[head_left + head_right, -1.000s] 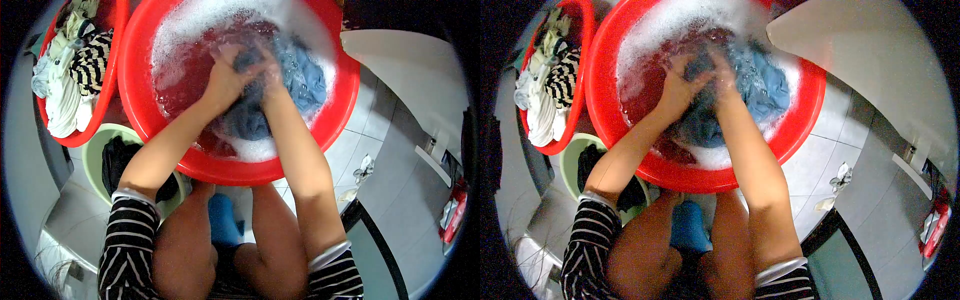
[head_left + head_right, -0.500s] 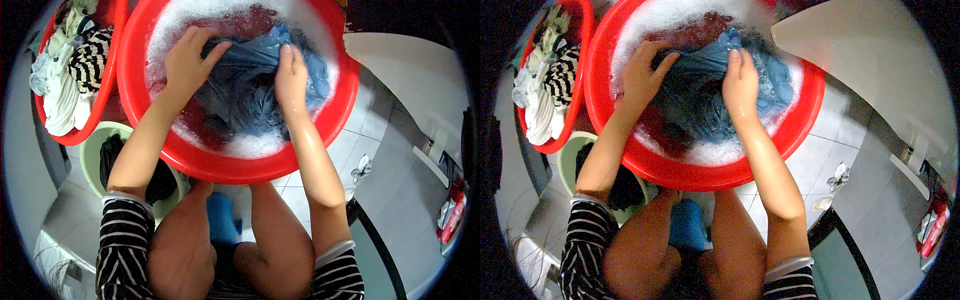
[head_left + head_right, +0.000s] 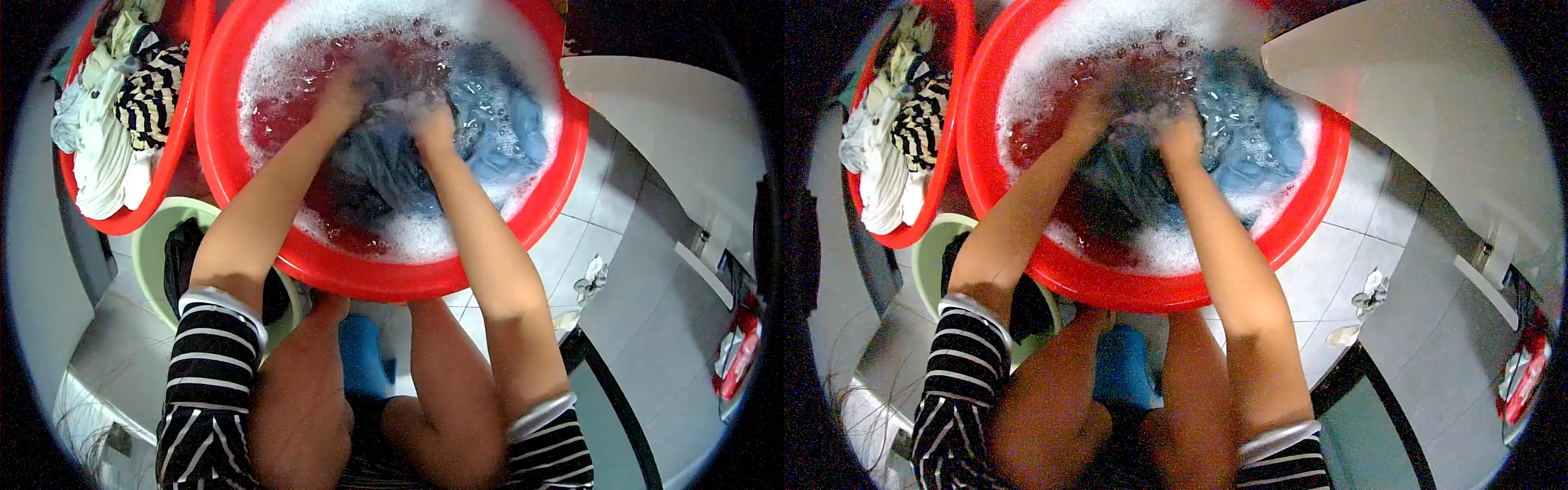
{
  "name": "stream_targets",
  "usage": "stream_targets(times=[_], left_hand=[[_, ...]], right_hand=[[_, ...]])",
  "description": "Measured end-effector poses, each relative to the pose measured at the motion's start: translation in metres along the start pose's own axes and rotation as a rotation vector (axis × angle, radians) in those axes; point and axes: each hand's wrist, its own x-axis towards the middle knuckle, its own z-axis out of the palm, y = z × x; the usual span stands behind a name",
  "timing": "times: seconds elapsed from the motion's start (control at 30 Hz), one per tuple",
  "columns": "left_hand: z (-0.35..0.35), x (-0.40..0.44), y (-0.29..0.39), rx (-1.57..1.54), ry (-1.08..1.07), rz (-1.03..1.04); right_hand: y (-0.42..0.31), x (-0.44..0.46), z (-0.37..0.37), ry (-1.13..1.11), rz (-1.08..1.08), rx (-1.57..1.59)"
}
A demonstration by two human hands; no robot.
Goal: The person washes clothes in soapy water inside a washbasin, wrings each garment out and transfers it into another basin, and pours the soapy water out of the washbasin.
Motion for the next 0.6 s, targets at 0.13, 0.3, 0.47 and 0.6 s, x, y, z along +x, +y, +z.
stream_targets(times=[0.13, 0.3, 0.47, 0.6], left_hand=[[-0.009, -0.025, 0.121, -0.299, -0.09, 0.047], [-0.034, -0.031, 0.167, 0.241, -0.151, 0.381], [-0.036, -0.01, 0.147, 0.086, 0.034, -0.173], [-0.036, -0.044, 0.192, 0.162, -0.083, 0.277]], right_hand=[[-0.068, -0.016, -0.034, -0.12, 0.178, 1.063], [-0.131, -0.051, -0.044, 0.097, 0.387, 1.504], [-0.143, -0.057, -0.028, 0.186, 0.482, 1.311], [-0.114, -0.073, -0.046, -0.055, 0.433, 1.705]])
